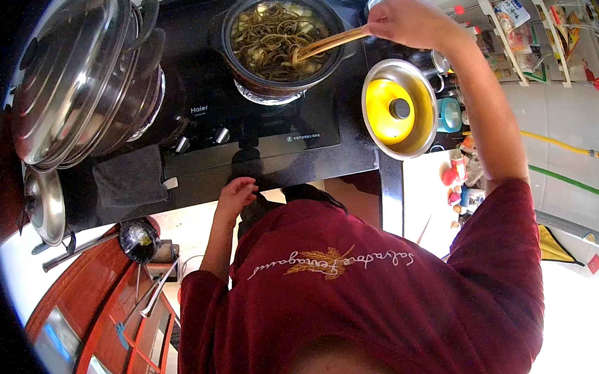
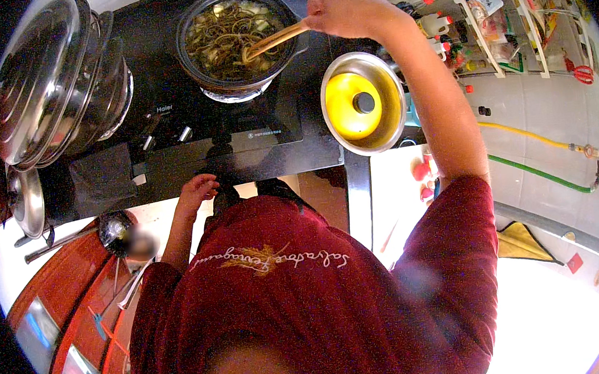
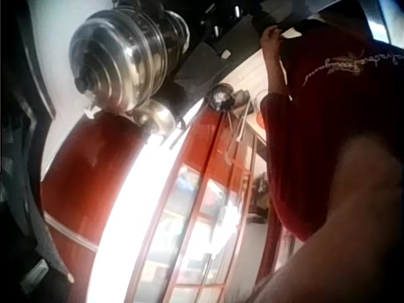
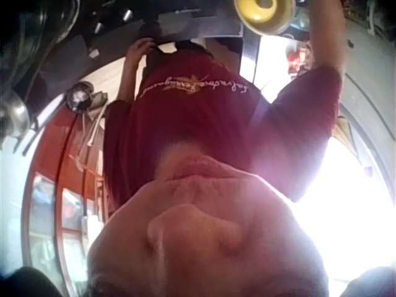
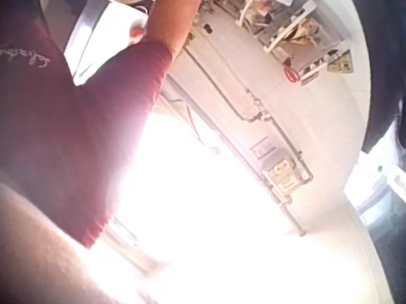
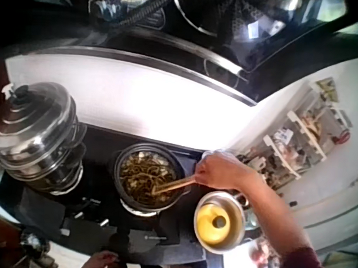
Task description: The person sets a pink digital timer, washes and dries their hands with a towel, and then stirs a pot of green vegetables and noodles on a stove using chopsticks.
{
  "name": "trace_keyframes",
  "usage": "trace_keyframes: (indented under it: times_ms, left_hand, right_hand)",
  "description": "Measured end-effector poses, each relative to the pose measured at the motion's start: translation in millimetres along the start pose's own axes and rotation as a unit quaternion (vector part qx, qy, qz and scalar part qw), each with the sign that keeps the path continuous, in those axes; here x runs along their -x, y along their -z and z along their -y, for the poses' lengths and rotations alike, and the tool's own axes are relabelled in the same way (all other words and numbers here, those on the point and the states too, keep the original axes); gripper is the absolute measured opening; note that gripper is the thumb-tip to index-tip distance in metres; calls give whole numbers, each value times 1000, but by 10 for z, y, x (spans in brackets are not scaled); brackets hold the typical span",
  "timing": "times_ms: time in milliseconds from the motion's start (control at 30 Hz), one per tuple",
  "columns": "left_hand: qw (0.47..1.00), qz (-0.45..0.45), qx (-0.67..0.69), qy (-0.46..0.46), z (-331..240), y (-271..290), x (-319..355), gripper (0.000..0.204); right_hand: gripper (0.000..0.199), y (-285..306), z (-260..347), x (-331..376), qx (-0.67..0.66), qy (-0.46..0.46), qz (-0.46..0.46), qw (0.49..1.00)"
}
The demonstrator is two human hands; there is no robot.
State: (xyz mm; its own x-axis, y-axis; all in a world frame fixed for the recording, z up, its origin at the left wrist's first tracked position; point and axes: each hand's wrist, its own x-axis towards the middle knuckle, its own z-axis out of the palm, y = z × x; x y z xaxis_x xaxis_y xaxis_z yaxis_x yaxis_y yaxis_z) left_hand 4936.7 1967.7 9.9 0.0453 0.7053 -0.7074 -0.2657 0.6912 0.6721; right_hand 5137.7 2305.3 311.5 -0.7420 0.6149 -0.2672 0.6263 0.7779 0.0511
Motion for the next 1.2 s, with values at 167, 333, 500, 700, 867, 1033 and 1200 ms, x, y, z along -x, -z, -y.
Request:
trace_keyframes:
  times_ms: [167, 333, 500, 700, 867, 1033, 1200]
  left_hand:
    - [1000, 18, -9, 4, -14, 17, -54, 23]
    - [1000, 18, -10, -20, -24, 12, -50, 25]
    - [1000, -4, 0, 4, 8, 49, -3, 24]
    - [1000, 5, -2, 13, 12, 30, -5, 22]
    - [1000, 4, 5, -6, 50, 87, -36, 27]
    - [1000, -5, -8, 5, 22, 126, -62, 26]
    - [1000, 11, 9, -15, -19, 113, -65, 26]
  right_hand:
    - [23, -479, 158, -143, 53, 6, 17, 998]
    - [23, -424, 65, -349, 105, -68, -30, 992]
    - [30, 266, -3, -149, 91, -42, 20, 995]
    - [21, -51, 73, -88, 217, -15, -29, 976]
    - [21, -16, 538, 1, 163, 25, -26, 986]
    - [25, -290, 578, -39, 118, 50, -1, 992]
    - [22, -150, 301, -49, 48, -25, 31, 998]
